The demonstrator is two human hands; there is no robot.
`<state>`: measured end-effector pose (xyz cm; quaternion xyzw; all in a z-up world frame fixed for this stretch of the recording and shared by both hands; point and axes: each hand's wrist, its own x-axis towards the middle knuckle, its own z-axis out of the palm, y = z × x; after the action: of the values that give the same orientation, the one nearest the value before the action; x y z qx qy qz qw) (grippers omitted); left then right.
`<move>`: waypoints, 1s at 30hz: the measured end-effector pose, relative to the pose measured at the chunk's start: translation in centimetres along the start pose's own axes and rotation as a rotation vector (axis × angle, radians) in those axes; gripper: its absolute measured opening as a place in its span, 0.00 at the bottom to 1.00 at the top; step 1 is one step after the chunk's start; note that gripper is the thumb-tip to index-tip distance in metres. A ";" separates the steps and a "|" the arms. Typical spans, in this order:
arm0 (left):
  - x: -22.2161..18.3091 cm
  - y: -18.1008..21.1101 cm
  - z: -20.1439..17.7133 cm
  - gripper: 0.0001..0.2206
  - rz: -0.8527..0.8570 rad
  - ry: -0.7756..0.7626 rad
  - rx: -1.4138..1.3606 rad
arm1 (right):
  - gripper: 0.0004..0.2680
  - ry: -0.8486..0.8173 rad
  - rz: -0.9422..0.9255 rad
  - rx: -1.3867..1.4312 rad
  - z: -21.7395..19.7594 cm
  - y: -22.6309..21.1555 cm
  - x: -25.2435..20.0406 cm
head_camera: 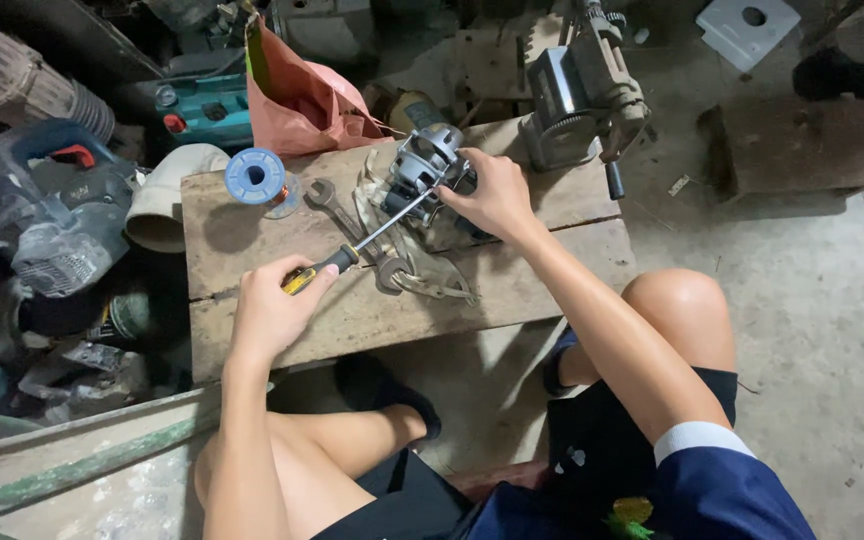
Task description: The person uses a screwdriver to remove screws from a motor housing before pulling the components apart by hand. They then set the disassembled pieces down on the wooden workbench.
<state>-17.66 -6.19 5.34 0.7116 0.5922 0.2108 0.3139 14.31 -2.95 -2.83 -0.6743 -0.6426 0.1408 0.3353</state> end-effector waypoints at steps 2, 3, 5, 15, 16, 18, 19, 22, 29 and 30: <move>0.0 0.1 0.0 0.15 -0.009 -0.005 -0.005 | 0.23 0.002 0.000 0.008 0.0 -0.1 0.0; 0.0 0.2 0.0 0.15 -0.015 -0.012 -0.005 | 0.23 0.003 0.000 0.012 -0.1 -0.1 0.0; 0.0 0.2 0.0 0.15 -0.005 -0.015 -0.002 | 0.23 0.001 0.000 0.004 -0.1 -0.1 0.0; -0.1 0.2 0.0 0.15 0.004 -0.016 0.003 | 0.24 -0.053 0.066 0.001 -0.3 -0.3 0.2; -0.1 0.2 0.1 0.15 0.009 -0.020 0.002 | 0.24 -0.037 0.040 0.001 -0.2 -0.2 0.2; 0.0 0.2 0.1 0.15 0.022 -0.022 0.008 | 0.23 -0.007 -0.011 0.002 -0.2 -0.1 0.1; 0.0 0.2 0.2 0.15 0.028 -0.023 0.010 | 0.24 -0.011 -0.006 0.003 -0.2 -0.1 0.0; 0.0 0.3 0.1 0.15 0.012 -0.023 0.007 | 0.24 -0.042 0.026 0.002 -0.2 -0.1 0.1; -0.1 0.6 0.0 0.14 0.003 -0.033 -0.019 | 0.25 -0.088 0.058 -0.029 -0.3 -0.2 0.3; 0.0 0.6 0.1 0.14 0.007 -0.032 -0.022 | 0.25 -0.097 0.069 -0.036 -0.3 -0.2 0.3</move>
<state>-17.20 -6.31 5.71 0.7136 0.5821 0.2067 0.3304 14.38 -2.77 -2.37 -0.6943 -0.6370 0.1731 0.2867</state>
